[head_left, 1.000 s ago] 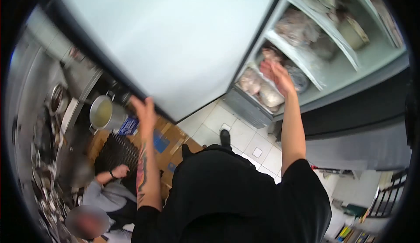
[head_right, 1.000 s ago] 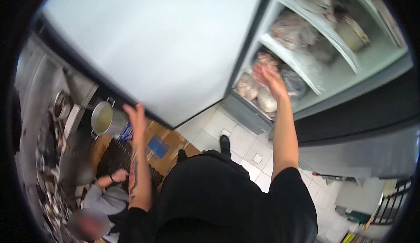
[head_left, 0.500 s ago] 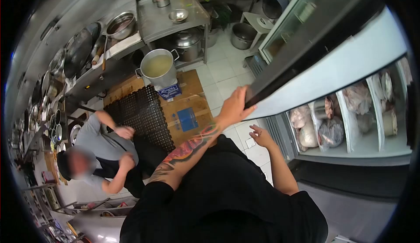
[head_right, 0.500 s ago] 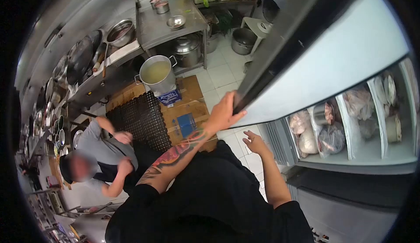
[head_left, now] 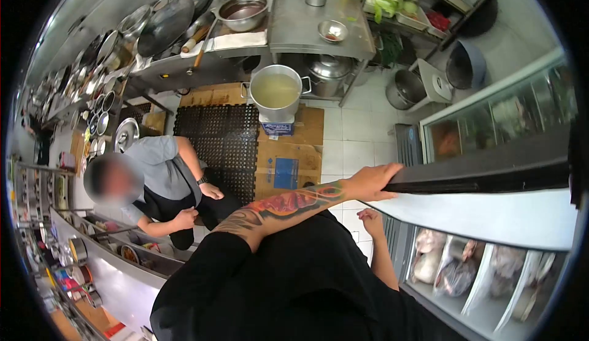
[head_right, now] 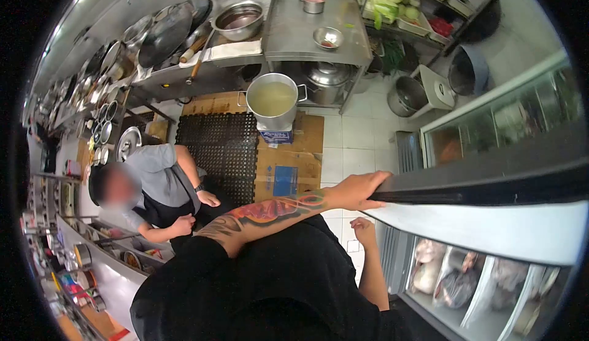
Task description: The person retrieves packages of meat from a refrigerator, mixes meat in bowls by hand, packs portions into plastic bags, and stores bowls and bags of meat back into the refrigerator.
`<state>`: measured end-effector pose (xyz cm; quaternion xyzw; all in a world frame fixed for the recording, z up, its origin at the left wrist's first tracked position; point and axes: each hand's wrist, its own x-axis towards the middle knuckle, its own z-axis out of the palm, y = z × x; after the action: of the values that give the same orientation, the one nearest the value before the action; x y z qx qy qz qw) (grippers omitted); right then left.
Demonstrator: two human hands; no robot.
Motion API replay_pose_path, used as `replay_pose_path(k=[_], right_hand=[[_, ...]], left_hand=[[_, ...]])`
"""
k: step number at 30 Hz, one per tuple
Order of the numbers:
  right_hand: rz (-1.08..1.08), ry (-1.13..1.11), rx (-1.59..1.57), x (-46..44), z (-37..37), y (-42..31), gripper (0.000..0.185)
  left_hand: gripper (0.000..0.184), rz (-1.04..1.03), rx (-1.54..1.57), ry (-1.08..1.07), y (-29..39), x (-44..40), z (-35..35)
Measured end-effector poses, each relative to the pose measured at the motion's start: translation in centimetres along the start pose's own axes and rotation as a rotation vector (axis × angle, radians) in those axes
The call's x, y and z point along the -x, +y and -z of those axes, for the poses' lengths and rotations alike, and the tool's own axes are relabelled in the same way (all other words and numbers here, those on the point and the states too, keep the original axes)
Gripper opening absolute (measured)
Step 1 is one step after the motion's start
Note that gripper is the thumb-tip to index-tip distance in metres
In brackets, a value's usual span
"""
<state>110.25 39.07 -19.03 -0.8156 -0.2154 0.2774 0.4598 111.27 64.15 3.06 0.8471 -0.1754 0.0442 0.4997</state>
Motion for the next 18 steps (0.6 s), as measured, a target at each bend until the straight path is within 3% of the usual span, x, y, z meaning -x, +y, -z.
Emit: replay_pose_path(k=[2,6,8,11,15,18], right_hand=[[-0.047,-0.043,-0.012,-1.4,0.4,1.4,0.017],[-0.447,-0.113,-0.068,-5.4,1.6,1.3,0.031],[-0.522,-0.162,-0.048,-7.4,1.7,1.8,0.034],[-0.484,-0.249,-0.088,-9.9,1.6,5.3,0.022],[-0.405,-0.138,-0.113,-11.8,-0.3,6.6,0.023],[-0.571,-0.045,-0.173,-12.0,-2.1,3.8,0.031]], left_hand=[[0.073,0.002,0.013,0.006,-1.0,-1.6,0.9],[0.071,-0.061,0.024,-0.041,-3.0,-4.3,2.0],[0.071,-0.067,0.062,-0.04,-3.5,-5.2,2.7],[0.075,-0.135,0.098,-0.061,-5.0,-6.4,3.0],[0.072,-0.134,0.097,-0.192,-7.3,-7.4,4.4],[0.066,-0.136,0.161,-0.353,-10.1,-7.7,4.9]])
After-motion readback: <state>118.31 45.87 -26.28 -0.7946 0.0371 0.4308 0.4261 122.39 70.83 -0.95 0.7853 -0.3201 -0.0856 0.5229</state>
